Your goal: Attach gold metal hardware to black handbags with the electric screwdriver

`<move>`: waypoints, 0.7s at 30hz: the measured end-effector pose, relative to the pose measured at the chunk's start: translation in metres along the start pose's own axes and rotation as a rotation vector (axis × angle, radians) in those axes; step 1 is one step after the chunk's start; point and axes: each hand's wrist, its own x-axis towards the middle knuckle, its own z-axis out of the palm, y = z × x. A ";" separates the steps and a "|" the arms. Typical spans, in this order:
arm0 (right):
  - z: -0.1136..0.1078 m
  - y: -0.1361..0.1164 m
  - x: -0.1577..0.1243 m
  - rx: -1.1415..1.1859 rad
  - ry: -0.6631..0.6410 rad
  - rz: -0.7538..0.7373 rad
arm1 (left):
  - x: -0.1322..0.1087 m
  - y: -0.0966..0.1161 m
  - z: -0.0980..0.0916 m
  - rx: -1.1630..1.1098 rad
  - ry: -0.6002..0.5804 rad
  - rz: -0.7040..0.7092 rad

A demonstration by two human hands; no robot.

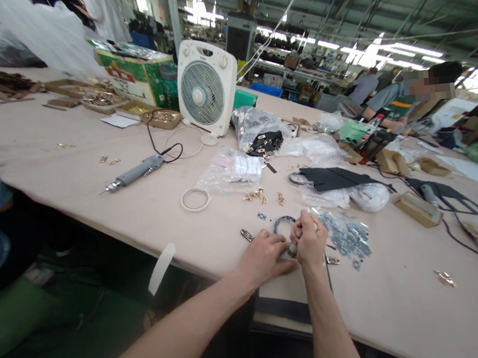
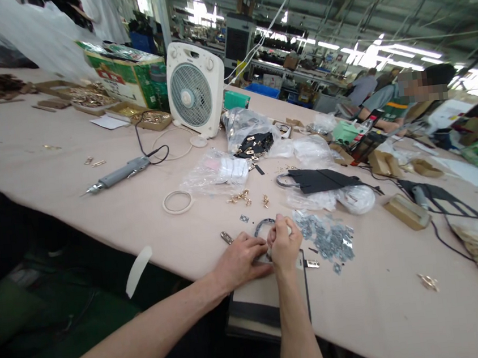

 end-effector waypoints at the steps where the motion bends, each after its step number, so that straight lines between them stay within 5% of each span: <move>1: -0.001 0.002 -0.004 -0.054 -0.017 -0.040 | 0.000 0.000 0.000 0.004 0.002 0.004; 6: -0.014 0.011 -0.027 -0.210 -0.079 -0.259 | 0.001 0.004 -0.003 0.000 -0.034 0.016; 15: -0.015 -0.040 -0.013 0.239 -0.085 -0.395 | 0.005 0.008 -0.002 0.033 -0.045 -0.020; 21: -0.011 -0.007 -0.019 -0.018 -0.146 -0.187 | 0.004 0.005 0.001 0.028 -0.045 -0.022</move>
